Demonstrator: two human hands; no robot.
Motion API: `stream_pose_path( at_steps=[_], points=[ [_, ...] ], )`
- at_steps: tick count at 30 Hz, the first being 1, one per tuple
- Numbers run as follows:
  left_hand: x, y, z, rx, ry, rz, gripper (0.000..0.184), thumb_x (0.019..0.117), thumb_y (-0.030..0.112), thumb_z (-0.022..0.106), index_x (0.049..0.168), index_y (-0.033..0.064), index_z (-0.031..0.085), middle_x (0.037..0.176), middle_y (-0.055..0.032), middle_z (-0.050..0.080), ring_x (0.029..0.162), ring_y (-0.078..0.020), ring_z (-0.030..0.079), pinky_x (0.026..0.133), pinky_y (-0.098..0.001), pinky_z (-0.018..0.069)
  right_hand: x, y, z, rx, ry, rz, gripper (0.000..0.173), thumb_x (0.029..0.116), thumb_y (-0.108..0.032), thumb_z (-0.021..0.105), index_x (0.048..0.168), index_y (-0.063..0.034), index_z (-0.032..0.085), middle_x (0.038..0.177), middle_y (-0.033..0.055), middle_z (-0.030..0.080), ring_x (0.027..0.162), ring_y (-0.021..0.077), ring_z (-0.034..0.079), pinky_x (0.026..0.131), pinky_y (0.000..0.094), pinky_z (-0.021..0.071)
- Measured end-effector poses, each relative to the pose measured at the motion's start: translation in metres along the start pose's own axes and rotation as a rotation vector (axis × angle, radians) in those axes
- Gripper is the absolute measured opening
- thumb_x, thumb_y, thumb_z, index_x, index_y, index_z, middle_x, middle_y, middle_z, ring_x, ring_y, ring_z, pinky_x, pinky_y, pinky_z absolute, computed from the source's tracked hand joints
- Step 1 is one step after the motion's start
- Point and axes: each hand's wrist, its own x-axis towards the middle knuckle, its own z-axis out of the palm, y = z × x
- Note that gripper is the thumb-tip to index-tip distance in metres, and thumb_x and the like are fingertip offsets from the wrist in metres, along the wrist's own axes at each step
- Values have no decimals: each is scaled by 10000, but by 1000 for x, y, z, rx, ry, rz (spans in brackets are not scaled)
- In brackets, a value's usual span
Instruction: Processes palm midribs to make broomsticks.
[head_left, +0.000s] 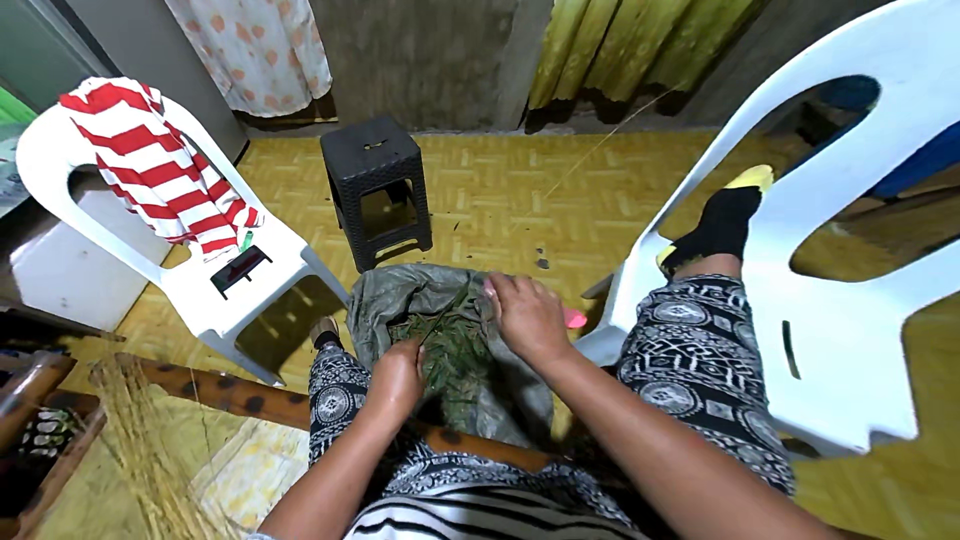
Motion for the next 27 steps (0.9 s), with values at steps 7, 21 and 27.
stream_pose_path(
  at_steps=[7,21,27],
  points=[
    [6,-1,0,-4,-20,-48,374,1112,182,414,1284,-61,641,1183,-234,695,1119,-336,683,1028,-470,508,-12,-12,-13,107,-137,-10,411,1112,-236,419,1413,-4,573,1194,302,651,1117,492,643,957,647,494],
    [11,16,1,42,-34,-39,387,1114,189,403,1325,-49,622,1270,-228,673,1211,-336,652,1072,-470,484,-38,-34,13,3,-89,-182,391,1085,-224,473,1369,-4,628,1145,272,693,1070,472,674,900,623,514],
    [4,10,3,26,5,6,379,1106,161,416,1333,-63,621,1270,-241,676,1207,-342,659,1078,-462,486,-17,-15,9,-18,-68,-98,391,1091,-225,473,1382,-8,616,1159,293,681,1093,497,656,928,650,490]
  ],
)
